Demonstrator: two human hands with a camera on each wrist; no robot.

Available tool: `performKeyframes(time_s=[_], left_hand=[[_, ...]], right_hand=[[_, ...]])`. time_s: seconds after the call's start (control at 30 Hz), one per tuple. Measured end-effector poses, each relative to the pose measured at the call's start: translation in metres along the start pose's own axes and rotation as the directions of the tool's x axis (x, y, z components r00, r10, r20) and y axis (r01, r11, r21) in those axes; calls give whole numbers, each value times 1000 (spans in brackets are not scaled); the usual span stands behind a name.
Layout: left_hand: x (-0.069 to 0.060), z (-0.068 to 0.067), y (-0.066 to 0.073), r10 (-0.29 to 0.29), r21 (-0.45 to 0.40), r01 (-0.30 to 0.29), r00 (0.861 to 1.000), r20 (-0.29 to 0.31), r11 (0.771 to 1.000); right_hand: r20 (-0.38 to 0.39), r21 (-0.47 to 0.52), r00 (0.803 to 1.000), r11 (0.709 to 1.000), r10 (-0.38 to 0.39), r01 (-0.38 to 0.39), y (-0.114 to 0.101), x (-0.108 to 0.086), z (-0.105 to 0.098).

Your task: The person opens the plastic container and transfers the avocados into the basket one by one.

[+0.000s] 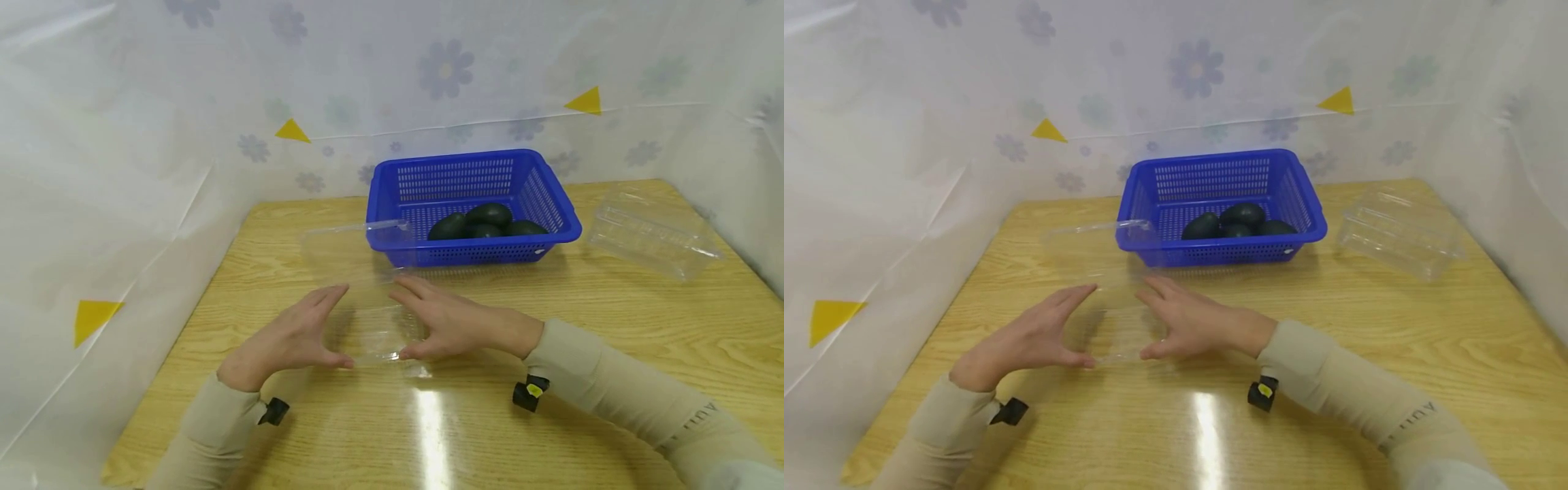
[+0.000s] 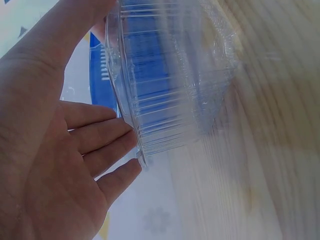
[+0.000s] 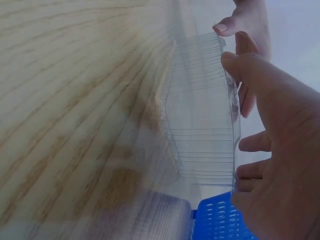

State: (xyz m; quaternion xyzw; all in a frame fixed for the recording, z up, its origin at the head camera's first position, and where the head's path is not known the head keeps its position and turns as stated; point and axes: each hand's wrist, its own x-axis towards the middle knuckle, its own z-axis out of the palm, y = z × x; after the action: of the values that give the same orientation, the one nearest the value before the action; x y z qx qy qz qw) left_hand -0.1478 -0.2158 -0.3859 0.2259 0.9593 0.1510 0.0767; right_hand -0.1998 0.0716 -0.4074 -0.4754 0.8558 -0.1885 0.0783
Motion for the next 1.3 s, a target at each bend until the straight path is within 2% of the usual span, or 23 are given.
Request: performKeyframes(time_s=[0.23, 0.73, 1.3], left_hand=[[-7, -1, -7, -42, -8, 42, 999, -5, 999], [-19, -4, -23, -64, 7, 65, 997, -44, 998], [-26, -9, -33, -106, 17, 107, 993, -57, 994]], right_hand=[[23, -6, 1000, 1000, -10, 10, -3, 14, 1], [70, 29, 997, 999, -27, 25, -6, 42, 2], [143, 1, 990, 1000, -20, 20, -9, 68, 0]])
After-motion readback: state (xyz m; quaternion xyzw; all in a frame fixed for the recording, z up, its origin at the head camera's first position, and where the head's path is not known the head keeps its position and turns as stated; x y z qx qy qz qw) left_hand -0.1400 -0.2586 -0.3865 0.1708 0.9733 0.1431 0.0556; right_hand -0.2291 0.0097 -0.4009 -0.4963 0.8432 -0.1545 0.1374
